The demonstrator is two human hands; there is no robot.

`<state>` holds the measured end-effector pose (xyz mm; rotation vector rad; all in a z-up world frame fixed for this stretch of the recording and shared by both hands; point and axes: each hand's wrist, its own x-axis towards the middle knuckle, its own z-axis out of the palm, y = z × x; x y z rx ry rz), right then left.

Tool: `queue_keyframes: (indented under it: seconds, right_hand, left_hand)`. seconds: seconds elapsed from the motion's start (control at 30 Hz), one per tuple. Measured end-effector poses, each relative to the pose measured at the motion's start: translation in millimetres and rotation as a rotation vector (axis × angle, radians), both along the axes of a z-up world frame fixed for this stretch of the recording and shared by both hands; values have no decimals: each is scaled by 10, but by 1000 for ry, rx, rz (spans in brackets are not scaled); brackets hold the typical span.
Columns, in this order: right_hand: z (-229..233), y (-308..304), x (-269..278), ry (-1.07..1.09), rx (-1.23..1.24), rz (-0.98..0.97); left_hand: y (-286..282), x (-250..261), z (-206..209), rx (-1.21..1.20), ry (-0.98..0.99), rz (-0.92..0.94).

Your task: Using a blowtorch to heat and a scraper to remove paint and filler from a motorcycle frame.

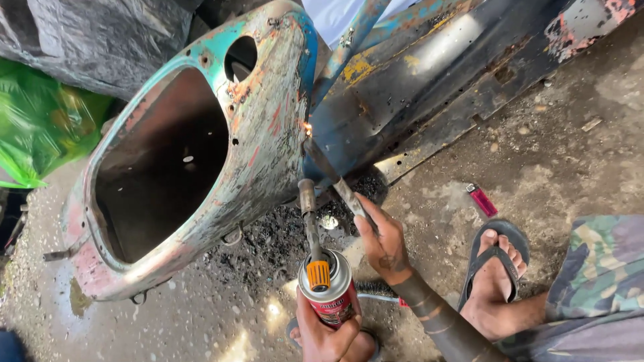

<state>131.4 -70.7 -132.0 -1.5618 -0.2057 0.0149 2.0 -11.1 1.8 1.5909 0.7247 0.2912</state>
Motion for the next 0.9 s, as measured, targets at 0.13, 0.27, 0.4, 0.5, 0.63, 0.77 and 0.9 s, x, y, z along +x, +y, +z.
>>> queue_keyframes:
  seconds: [0.13,0.27,0.4,0.5,0.63,0.77,0.9]
  right_hand:
    - [-20,12,62,3,-10,2]
    - [-88,26,40,-39,-51,-35]
    - [55,-11,76,28,-42,6]
    - [92,-38,-14,38,-38,-13]
    - [33,-43,31,23,-54,-16]
    - [150,-85,139,74,-59,-29]
    - [118,-66,15,74,-84,-13]
  left_hand:
    - [47,-10,-73,140,140,22]
    - [68,-48,-27,131,39,-82]
    - [109,-34,-61,262,246,-24]
    - [-3,-96,66,128,-3,-33]
    - [79,11,26,178,83,-105]
    - [90,-56,-32,172,52,-151]
    - [-43,6,135,41,-31,-138]
